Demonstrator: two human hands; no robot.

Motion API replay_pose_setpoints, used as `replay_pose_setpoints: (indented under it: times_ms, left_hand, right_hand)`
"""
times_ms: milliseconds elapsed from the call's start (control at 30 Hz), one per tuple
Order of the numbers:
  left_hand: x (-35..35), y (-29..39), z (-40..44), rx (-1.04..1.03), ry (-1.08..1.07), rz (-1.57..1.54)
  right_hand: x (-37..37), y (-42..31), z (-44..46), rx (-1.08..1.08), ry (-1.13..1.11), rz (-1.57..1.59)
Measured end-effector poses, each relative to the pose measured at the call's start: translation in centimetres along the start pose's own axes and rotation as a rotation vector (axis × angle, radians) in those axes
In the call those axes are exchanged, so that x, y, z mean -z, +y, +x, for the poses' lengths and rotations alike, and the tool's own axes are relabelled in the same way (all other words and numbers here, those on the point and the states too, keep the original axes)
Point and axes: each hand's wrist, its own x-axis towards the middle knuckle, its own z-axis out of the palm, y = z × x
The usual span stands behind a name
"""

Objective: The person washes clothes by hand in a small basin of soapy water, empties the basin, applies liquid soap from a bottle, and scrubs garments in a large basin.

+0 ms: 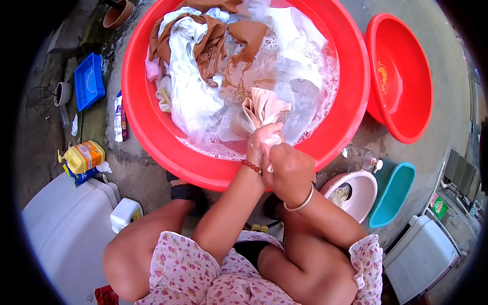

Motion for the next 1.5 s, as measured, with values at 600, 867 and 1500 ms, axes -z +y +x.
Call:
replay_pose_setpoints:
  times_ms: [600,867,1500]
  left_hand:
    - [-2.7,-0.9,-2.0,-0.497,0.349,0.144]
    - [-3.8,2.0,0.6,-0.831,0.532,0.040]
    - [3.1,0.2,6.2,-0.229,0.165,-0.285]
  right_hand:
    - [0.4,0.0,0.7,0.022,0.017,0.141]
    - [-7.4,11.9,5.5,-0.643,-0.367,0.596]
    - [-6.7,6.5,5.7,0.001,-0.104,0.139]
